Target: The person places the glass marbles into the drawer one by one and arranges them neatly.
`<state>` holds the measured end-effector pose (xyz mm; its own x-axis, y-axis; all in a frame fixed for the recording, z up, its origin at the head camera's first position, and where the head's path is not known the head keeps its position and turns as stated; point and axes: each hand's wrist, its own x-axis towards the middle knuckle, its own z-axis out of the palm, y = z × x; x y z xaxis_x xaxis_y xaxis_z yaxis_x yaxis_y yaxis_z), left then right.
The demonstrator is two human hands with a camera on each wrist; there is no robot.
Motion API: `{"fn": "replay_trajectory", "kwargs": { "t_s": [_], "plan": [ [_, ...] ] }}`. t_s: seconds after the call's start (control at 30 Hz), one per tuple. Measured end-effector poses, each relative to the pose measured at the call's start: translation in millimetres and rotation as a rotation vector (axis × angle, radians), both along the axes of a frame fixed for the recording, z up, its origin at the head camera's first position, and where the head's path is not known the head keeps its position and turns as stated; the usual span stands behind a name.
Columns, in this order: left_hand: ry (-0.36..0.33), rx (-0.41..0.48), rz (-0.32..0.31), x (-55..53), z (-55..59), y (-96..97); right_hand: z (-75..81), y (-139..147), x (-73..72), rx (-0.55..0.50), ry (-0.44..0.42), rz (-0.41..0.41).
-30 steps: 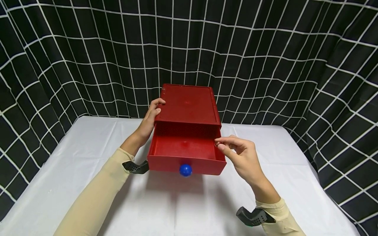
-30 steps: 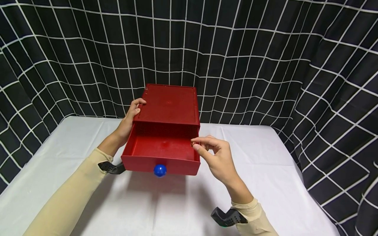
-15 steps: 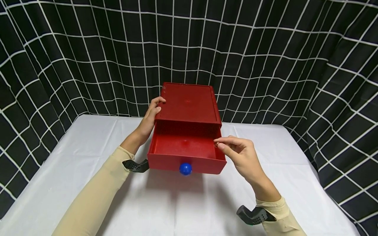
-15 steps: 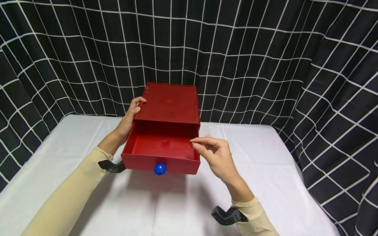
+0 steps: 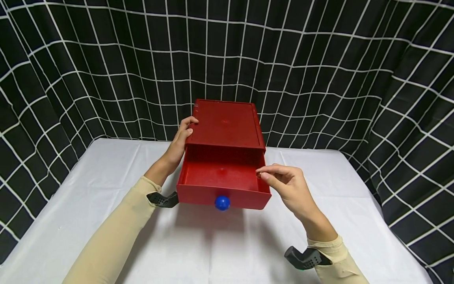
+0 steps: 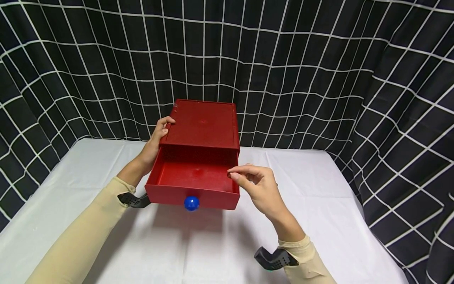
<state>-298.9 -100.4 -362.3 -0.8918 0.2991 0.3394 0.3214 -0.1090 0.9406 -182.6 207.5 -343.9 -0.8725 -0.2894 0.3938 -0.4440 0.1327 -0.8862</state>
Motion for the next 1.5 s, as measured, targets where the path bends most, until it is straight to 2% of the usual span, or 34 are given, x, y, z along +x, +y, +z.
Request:
{"fn": "replay_trajectory", "kwargs": {
  "t_s": [0.33, 1.5],
  "plan": [
    [0.004, 0.012, 0.009, 1.9, 1.0, 0.9, 0.5, 1.3, -0.2, 0.006, -0.004, 0.025],
    [-0.003, 0.018, 0.009, 2.9, 0.1, 0.8, 0.5, 1.7, 1.1, -0.012, -0.025, 0.037]
  ]
}}
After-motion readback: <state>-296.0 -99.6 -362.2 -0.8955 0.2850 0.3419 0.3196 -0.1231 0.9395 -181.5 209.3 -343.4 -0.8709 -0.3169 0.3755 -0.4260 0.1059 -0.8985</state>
